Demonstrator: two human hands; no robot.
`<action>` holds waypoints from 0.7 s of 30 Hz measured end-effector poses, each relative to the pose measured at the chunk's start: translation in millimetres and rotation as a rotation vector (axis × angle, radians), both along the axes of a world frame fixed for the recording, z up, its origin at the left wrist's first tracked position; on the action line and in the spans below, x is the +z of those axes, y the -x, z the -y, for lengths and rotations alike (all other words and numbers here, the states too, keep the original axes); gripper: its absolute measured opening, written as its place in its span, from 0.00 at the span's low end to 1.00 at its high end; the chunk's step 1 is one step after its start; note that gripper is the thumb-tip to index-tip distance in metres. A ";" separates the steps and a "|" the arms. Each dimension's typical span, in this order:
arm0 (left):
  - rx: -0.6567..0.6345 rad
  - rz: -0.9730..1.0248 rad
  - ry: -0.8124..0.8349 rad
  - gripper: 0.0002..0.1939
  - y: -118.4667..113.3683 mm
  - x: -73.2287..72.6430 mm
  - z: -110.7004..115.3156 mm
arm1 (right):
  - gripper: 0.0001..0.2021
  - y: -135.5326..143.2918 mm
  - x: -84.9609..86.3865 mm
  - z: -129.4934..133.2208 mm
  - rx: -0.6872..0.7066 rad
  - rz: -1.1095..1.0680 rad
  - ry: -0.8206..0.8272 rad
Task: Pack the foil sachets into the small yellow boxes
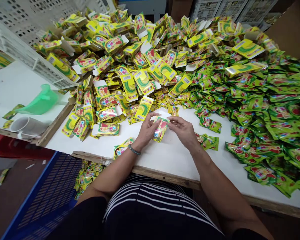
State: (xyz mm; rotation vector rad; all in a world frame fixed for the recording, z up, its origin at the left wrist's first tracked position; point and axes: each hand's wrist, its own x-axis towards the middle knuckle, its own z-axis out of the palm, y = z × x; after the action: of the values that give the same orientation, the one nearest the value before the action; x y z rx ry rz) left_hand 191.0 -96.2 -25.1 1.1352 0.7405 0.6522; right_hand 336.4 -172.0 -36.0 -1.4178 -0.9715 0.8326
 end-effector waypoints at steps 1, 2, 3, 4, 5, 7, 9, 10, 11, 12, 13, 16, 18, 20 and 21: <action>-0.012 0.025 0.000 0.28 0.8 0.6 -0.3 | 0.18 3.0 -0.7 -0.1 0.039 -0.038 0.020; -0.033 0.050 -0.001 0.27 1.6 1.0 -0.4 | 0.18 5.1 -1.0 0.1 0.069 -0.057 0.037; -0.057 0.066 0.001 0.26 2.2 1.1 -0.3 | 0.18 6.3 -0.9 0.6 0.095 -0.056 0.053; -0.079 0.066 0.007 0.25 2.7 0.9 -0.2 | 0.17 6.3 -0.5 1.3 0.108 -0.048 0.062; -0.100 0.060 0.011 0.25 3.0 0.3 0.1 | 0.17 5.5 0.1 2.0 0.112 -0.038 0.069; -0.121 0.052 0.010 0.25 2.8 -2.2 0.4 | 0.18 2.7 1.9 3.4 0.092 -0.021 0.081; -0.105 0.043 -0.003 0.25 2.4 -5.4 0.2 | 0.21 0.7 4.6 4.6 0.069 0.031 0.093; -0.084 0.037 -0.012 0.25 2.2 -7.0 -0.1 | 0.22 0.6 6.3 5.0 0.070 0.073 0.091; -0.060 0.027 -0.022 0.26 2.1 -8.1 -0.4 | 0.21 0.9 8.0 5.4 0.081 0.115 0.085; -0.036 0.014 -0.032 0.26 2.1 -8.8 -0.8 | 0.19 1.7 9.6 5.6 0.088 0.139 0.074; -0.015 0.001 -0.042 0.27 2.1 -8.9 -1.0 | 0.18 2.8 10.9 5.6 0.091 0.138 0.059; 0.012 -0.027 -0.070 0.27 2.1 -5.9 -0.5 | 0.16 6.0 11.6 4.2 0.056 0.039 0.052; 0.009 -0.034 -0.073 0.27 1.9 -2.3 0.5 | 0.16 6.6 9.4 2.6 0.031 -0.032 0.072; -0.010 -0.038 -0.055 0.27 1.5 1.3 1.5 | 0.16 4.6 6.0 0.9 0.017 -0.109 0.094; -0.023 -0.041 -0.046 0.28 1.3 2.8 1.9 | 0.17 2.6 4.2 0.2 0.009 -0.141 0.108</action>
State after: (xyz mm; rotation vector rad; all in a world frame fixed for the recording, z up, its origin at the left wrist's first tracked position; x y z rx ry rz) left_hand 189.7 -98.1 -22.3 1.2002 0.7491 0.6307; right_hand 333.8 -172.2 -31.8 -1.4263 -0.8365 0.9909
